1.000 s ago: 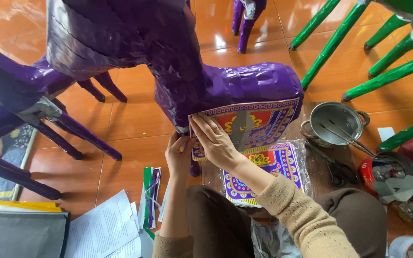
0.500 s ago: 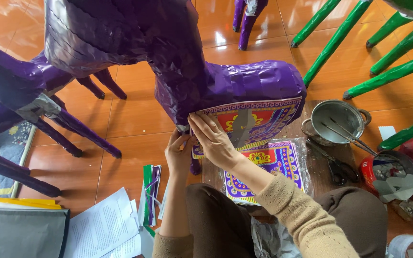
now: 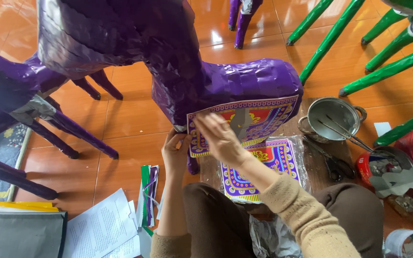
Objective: Decorating paper-mache horse models with colorful paper patterns and cutouts
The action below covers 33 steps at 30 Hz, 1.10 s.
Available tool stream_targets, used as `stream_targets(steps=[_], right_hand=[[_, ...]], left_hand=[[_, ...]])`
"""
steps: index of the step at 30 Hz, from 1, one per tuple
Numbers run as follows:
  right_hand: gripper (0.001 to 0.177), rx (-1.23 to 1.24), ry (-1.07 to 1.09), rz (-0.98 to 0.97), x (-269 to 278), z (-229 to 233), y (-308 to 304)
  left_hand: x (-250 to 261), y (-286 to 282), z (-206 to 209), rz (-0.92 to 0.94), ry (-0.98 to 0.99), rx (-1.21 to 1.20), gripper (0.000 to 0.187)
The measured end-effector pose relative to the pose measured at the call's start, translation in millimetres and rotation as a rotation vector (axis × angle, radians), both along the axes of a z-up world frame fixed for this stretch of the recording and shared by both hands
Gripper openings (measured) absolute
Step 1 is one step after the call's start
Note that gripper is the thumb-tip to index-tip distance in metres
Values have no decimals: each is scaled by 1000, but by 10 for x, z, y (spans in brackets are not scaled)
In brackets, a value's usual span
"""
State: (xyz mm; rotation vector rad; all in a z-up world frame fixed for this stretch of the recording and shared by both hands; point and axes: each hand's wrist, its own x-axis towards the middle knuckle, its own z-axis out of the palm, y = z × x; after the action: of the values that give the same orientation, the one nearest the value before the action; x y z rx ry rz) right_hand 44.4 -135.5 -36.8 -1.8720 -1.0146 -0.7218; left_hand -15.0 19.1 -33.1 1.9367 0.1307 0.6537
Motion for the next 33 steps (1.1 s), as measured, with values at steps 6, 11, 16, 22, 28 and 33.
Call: stream_targets(steps=[6,11,16,22,28,33], right_hand=[[44,-34,-218,-379,226,51,-880],[45,48,-105,-541,254,52,-1680],[39,231,247,-530,227,67,-1957],[74,485,695,-38,662,-92,-2184],[76,515,650,56,879,-232,-2238],[76,539,660,-9,929,-295,-2238]], left_hand=[[2,-6,9,-34,9,-19,19],[-30,1,-17,-53,18,-22,24],[-119,-7,-131,-96,43,8,22],[-152,37,-290,-146,65,-18,11],[-112,83,-441,-162,62,-43,5],[-85,92,-392,-180,94,-45,7]])
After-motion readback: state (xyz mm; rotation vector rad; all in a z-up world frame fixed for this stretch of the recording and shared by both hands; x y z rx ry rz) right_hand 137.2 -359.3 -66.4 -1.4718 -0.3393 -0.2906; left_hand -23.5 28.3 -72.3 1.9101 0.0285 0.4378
